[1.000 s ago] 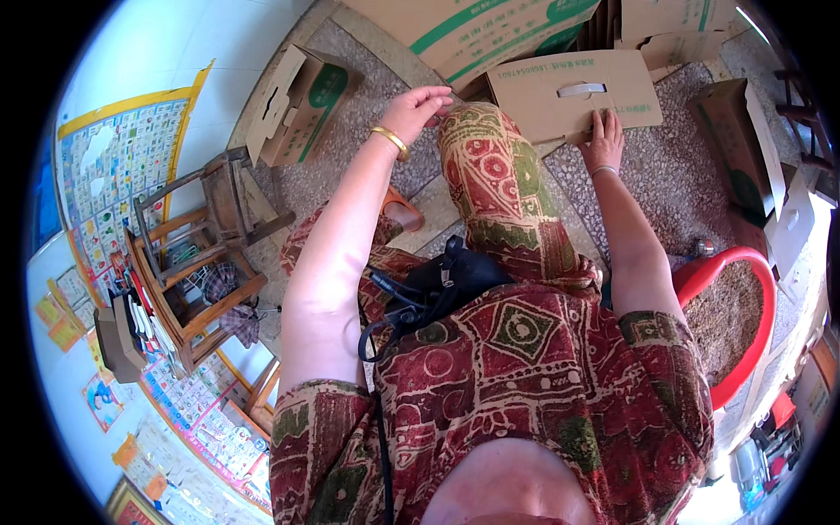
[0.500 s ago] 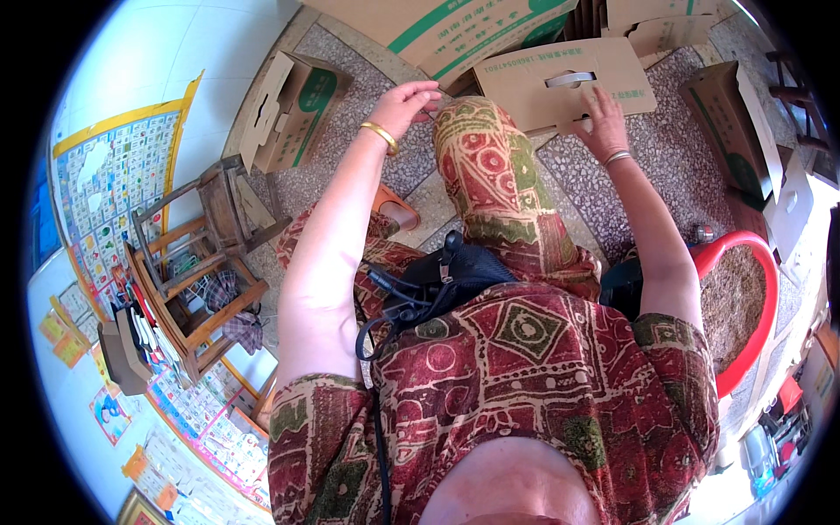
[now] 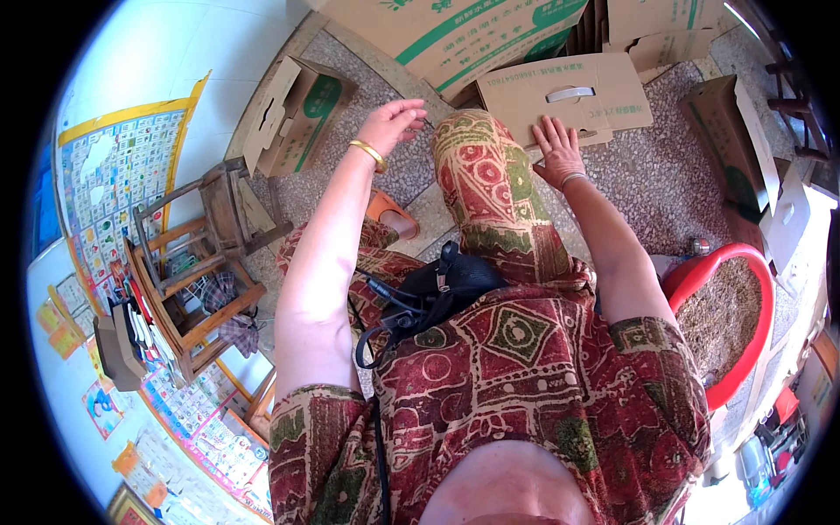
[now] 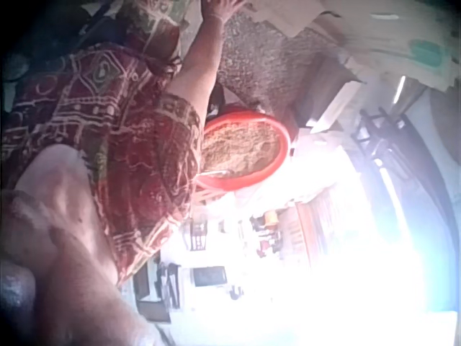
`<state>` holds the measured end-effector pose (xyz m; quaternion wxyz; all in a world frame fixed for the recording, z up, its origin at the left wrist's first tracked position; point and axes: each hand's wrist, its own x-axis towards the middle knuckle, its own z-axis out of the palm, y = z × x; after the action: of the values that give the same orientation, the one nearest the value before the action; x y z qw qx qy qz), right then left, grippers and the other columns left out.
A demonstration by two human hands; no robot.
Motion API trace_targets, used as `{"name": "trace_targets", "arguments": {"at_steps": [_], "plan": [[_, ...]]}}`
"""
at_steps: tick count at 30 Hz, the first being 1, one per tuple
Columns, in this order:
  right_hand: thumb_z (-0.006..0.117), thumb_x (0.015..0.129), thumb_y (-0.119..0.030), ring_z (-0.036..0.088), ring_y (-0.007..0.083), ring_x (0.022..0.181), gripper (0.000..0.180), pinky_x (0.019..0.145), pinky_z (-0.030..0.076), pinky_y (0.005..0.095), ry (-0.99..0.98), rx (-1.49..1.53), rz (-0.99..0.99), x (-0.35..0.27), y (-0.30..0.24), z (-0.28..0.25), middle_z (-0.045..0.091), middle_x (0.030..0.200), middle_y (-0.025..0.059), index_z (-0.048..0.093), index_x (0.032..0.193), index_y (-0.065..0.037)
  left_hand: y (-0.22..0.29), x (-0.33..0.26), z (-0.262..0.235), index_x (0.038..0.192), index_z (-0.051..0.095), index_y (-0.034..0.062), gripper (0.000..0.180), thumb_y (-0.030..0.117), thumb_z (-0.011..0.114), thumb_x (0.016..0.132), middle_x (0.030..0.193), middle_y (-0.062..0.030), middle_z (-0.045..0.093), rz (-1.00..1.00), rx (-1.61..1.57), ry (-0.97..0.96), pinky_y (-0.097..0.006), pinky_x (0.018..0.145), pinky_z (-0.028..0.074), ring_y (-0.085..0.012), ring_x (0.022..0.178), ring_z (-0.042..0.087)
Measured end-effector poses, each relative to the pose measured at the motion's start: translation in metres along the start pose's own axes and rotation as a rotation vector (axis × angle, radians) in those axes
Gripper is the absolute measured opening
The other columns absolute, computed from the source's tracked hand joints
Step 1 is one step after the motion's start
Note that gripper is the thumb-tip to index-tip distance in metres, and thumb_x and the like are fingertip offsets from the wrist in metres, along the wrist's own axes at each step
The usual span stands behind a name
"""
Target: The person sits on the floor and assembles flat-packed cardboard boxes by hand. They fold the side flaps, interlock the tabs, and secure the structure, repeating the process for multiple boxes.
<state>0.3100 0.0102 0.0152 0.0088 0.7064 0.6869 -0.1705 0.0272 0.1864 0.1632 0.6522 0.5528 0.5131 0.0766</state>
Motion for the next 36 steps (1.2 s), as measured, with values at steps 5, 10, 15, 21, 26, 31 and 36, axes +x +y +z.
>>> {"name": "trace_targets", "arguments": {"at_steps": [5,10,15,21,26,31,36], "plan": [[0.066,0.071,-0.035,0.022,0.0283,0.131,0.071,0.107,0.018,0.0476,0.101,0.093,-0.064,0.012,0.01,-0.002,0.027,0.141,0.0103,0.038,0.132,-0.012,0.007,-0.005,-0.011,0.122,0.049,0.0053,0.034,0.018,0.047,0.091,0.113,-0.008,0.058,0.006,0.038,0.003,-0.029,0.081,0.048,-0.0158,0.096,0.057],[0.065,0.072,-0.03,0.027,0.0285,0.129,0.062,0.107,0.021,0.0446,0.142,0.148,-0.127,0.005,0.011,-0.008,0.034,0.136,0.0118,0.044,0.127,-0.009,0.014,-0.025,-0.036,0.118,0.053,0.0053,0.03,0.016,0.049,0.09,0.107,-0.0066,0.06,0.064,-0.013,0.107,-0.025,0.075,0.049,-0.0121,0.09,0.058],[0.062,0.074,-0.027,0.025,0.0278,0.13,0.061,0.107,0.021,0.0439,0.095,0.078,-0.14,0.001,0.011,0.012,0.03,0.139,0.0114,0.041,0.129,-0.009,0.001,-0.052,-0.062,0.12,0.051,0.0045,0.031,0.015,0.048,0.091,0.108,-0.0068,0.06,0.075,-0.035,0.185,-0.025,0.076,0.05,-0.0125,0.09,0.058],[0.057,0.078,-0.023,0.017,0.0265,0.134,0.063,0.108,0.021,0.0421,-0.057,-0.117,-0.079,0.004,0.014,0.027,0.017,0.146,0.0099,0.033,0.135,-0.011,-0.029,-0.077,-0.076,0.121,0.05,0.0041,0.032,0.015,0.049,0.091,0.109,-0.0076,0.059,0.047,-0.086,0.23,-0.026,0.077,0.049,-0.0136,0.091,0.058],[0.053,0.08,-0.021,0.016,0.0266,0.135,0.053,0.107,0.023,0.0397,-0.081,-0.068,-0.057,0.014,0.032,0.042,0.014,0.147,0.0106,0.04,0.13,-0.012,-0.053,-0.084,-0.08,0.121,0.05,0.004,0.032,0.016,0.049,0.091,0.11,-0.0085,0.058,0.045,-0.2,0.257,-0.027,0.078,0.049,-0.0145,0.093,0.057],[0.055,0.078,-0.022,0.03,0.03,0.128,0.046,0.103,0.031,0.0372,-0.155,0.42,0.086,0.03,0.024,-0.014,0.032,0.138,0.0133,0.049,0.122,-0.012,-0.065,-0.092,-0.085,0.119,0.05,0.0037,0.031,0.016,0.05,0.091,0.108,-0.0087,0.059,0.068,-0.239,0.314,-0.028,0.077,0.05,-0.0147,0.091,0.058],[0.057,0.074,-0.017,0.046,0.0338,0.112,0.037,0.096,0.039,0.039,0.05,0.333,-0.084,0.042,0.05,-0.002,0.046,0.126,0.0148,0.055,0.11,-0.009,-0.063,-0.099,-0.084,0.119,0.051,0.004,0.031,0.015,0.051,0.09,0.106,-0.0087,0.06,0.093,-0.251,0.353,-0.028,0.076,0.051,-0.0145,0.089,0.059]]}}
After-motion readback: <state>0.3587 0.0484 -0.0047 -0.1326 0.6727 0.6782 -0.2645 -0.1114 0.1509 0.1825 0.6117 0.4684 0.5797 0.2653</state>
